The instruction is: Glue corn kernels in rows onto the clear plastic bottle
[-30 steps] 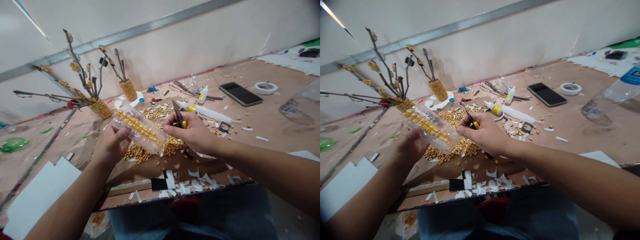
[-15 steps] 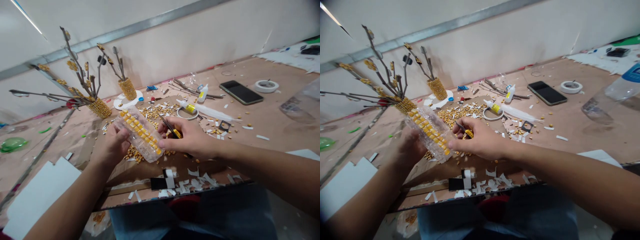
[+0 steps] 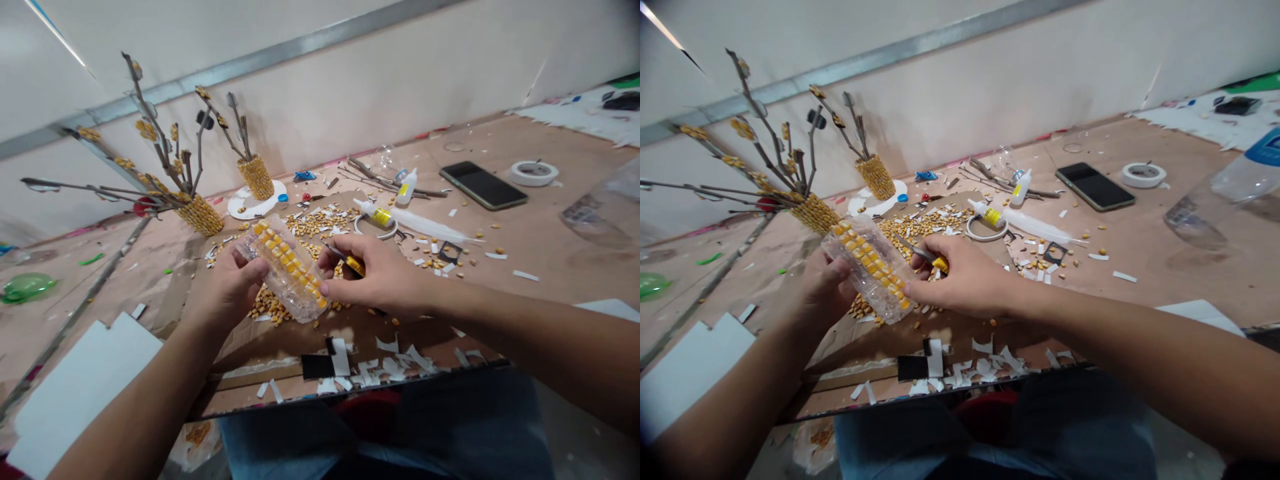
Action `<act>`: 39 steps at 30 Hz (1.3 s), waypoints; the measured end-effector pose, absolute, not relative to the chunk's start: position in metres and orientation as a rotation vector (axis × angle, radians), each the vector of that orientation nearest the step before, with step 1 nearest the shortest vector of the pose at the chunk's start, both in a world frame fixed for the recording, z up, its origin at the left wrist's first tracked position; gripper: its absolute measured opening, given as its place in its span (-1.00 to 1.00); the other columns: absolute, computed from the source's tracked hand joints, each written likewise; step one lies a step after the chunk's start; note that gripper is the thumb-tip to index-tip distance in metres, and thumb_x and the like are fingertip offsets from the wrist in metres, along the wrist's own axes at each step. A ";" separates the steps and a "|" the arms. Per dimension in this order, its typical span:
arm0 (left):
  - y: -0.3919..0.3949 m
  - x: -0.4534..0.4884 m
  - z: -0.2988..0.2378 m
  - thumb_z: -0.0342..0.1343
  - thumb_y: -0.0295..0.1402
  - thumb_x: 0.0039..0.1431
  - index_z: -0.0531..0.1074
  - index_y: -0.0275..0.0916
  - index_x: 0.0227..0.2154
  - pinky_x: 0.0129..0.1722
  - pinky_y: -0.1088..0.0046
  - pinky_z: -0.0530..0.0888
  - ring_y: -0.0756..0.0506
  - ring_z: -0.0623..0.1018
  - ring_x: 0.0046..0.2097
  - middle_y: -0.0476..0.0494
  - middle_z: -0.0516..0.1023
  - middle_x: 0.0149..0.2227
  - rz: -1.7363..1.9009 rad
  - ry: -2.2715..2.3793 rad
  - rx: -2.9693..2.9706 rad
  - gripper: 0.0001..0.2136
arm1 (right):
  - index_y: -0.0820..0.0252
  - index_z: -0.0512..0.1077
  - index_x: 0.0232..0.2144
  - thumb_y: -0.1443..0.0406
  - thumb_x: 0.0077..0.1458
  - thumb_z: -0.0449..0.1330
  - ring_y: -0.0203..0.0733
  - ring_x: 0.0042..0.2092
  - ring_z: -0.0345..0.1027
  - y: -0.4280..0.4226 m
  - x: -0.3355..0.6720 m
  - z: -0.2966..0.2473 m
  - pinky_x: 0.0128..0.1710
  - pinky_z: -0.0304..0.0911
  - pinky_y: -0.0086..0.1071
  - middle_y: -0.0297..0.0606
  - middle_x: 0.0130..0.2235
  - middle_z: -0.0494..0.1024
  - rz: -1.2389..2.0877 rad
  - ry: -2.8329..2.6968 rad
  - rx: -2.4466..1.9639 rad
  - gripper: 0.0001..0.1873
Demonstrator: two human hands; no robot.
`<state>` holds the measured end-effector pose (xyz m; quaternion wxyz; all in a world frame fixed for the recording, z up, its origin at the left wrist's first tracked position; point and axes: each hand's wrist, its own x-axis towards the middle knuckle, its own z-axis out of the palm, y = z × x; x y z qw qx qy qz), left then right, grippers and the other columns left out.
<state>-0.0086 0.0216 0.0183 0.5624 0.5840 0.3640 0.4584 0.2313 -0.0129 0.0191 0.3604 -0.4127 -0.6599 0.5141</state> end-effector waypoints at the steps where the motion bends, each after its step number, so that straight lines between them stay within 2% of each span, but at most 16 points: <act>1: 0.022 -0.009 0.018 0.56 0.08 -0.14 0.66 -0.17 -0.18 -0.09 0.07 0.69 -0.41 0.71 -0.04 -0.23 0.71 -0.21 1.074 0.853 1.376 -0.46 | 0.17 0.46 -0.30 0.17 0.01 0.41 -0.27 -0.36 0.24 -0.013 0.231 0.019 -0.34 0.17 -0.30 -0.33 -0.34 0.48 1.320 -1.709 -1.072 -0.73; 8: 0.020 -0.009 0.021 0.59 0.04 -0.17 0.67 -0.16 -0.16 -0.04 0.04 0.67 -0.45 0.70 -0.01 -0.26 0.71 -0.18 1.068 0.882 1.338 -0.45 | 0.17 0.45 -0.32 0.19 0.02 0.38 -0.26 -0.35 0.28 -0.013 0.231 0.020 -0.33 0.19 -0.28 -0.29 -0.32 0.52 1.270 -1.738 -1.087 -0.76; 17: 0.025 -0.014 0.014 0.58 -0.04 -0.10 0.66 -0.24 -0.16 0.03 0.12 0.66 -0.43 0.71 0.03 -0.29 0.74 -0.16 1.083 0.812 1.307 -0.50 | 0.19 0.49 -0.27 0.24 0.04 0.34 -0.22 -0.27 0.36 -0.013 0.233 0.021 -0.22 0.24 -0.28 -0.28 -0.27 0.56 1.231 -1.789 -1.096 -0.80; 24: 0.025 -0.013 0.016 0.63 -0.07 -0.18 0.68 -0.24 -0.18 0.04 0.12 0.67 -0.44 0.72 0.04 -0.29 0.74 -0.17 1.099 0.810 1.266 -0.48 | 0.20 0.51 -0.28 0.09 0.15 0.33 -0.21 -0.27 0.34 -0.010 0.233 0.017 -0.23 0.22 -0.27 -0.28 -0.28 0.55 1.236 -1.773 -1.065 -0.71; 32: 0.020 -0.013 0.016 0.66 -0.19 -0.25 0.69 -0.25 -0.15 0.05 0.16 0.66 -0.45 0.69 0.08 -0.31 0.73 -0.15 1.122 0.854 1.206 -0.46 | 0.21 0.51 -0.29 0.13 0.10 0.35 -0.23 -0.30 0.33 -0.009 0.230 0.017 -0.26 0.22 -0.29 -0.29 -0.31 0.55 1.277 -1.756 -1.103 -0.74; 35: 0.022 -0.015 0.012 0.63 -0.23 -0.20 0.69 -0.24 -0.14 0.04 0.18 0.66 -0.44 0.68 0.09 -0.31 0.73 -0.14 1.107 0.882 1.231 -0.50 | 0.20 0.50 -0.30 0.16 0.08 0.36 -0.24 -0.32 0.32 -0.010 0.230 0.016 -0.27 0.21 -0.30 -0.31 -0.34 0.53 1.276 -1.750 -1.124 -0.77; 39: 0.024 -0.013 0.014 0.63 -0.22 -0.21 0.67 -0.23 -0.17 0.06 0.17 0.66 -0.44 0.69 0.09 -0.28 0.74 -0.16 1.125 0.856 1.188 -0.51 | 0.17 0.46 -0.31 0.04 0.20 0.31 -0.22 -0.32 0.31 -0.004 0.233 0.012 -0.30 0.17 -0.30 -0.31 -0.34 0.51 1.172 -1.785 -1.150 -0.69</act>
